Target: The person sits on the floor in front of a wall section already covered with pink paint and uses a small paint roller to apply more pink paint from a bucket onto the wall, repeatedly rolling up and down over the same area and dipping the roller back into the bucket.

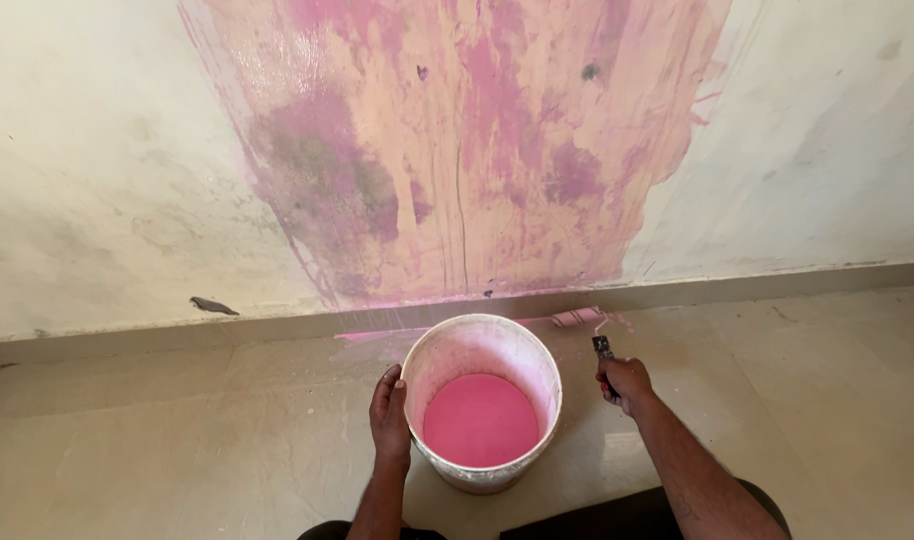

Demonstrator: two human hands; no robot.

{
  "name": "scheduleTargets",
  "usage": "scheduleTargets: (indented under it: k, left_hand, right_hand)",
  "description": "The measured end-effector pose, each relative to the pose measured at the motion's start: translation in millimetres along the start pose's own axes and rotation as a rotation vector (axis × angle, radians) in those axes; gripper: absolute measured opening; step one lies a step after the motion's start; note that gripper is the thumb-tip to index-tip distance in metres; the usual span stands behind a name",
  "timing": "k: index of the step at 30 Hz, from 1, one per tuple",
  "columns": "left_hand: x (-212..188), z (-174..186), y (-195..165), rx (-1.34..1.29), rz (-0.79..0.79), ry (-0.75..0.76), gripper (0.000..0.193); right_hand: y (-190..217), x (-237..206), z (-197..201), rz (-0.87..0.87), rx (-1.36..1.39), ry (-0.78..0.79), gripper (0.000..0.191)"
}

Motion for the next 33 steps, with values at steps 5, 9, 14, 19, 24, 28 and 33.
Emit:
scheduleTargets:
  k: [5, 9, 14, 19, 24, 28, 33]
  left_hand:
    - [0, 0, 3, -0.030, 0.037, 0.009, 0.048]
    - [1, -1, 3, -0.039, 0.008, 0.022, 0.047]
    - [1, 0, 5, -0.029, 0.026, 0.006, 0.046]
    - [1, -1, 2, -0.043, -0.010, 0.011, 0.045]
    - [-1, 0, 2, 0.001, -0.013, -0.006, 0.044]
    - [-2, -1, 3, -0.034, 0.004, 0.006, 0.043]
    - [-3, -1, 0, -0.053, 0.030, -0.007, 0.042]
  right_hand:
    - [8, 7, -7, -0.016, -0.085, -0.037, 0.013]
    - [30, 10, -22, 0.340, -0.904, 0.004, 0.024]
    - [55, 1, -60, 0.837, -1.142, 0.137, 0.043]
    - [90, -1, -105, 0.747, -1.526, 0.142, 0.057]
    - [100, 2, -142, 1.005, -1.567, 0.236, 0.040]
    - [89, -2, -186, 0.968, -1.551, 0.378, 0.040]
    - [85, -19, -232, 0.958, -1.481, 0.459, 0.036]
Point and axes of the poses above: each hand's wrist, its own x-axis towards the middle knuckle, its own z-axis out of the back of the hand, y = z × x, the point moved 2 cm from there along x, towards the middle knuckle, and after that the axes turned 15 degrees about x, right-handed, at the moved point
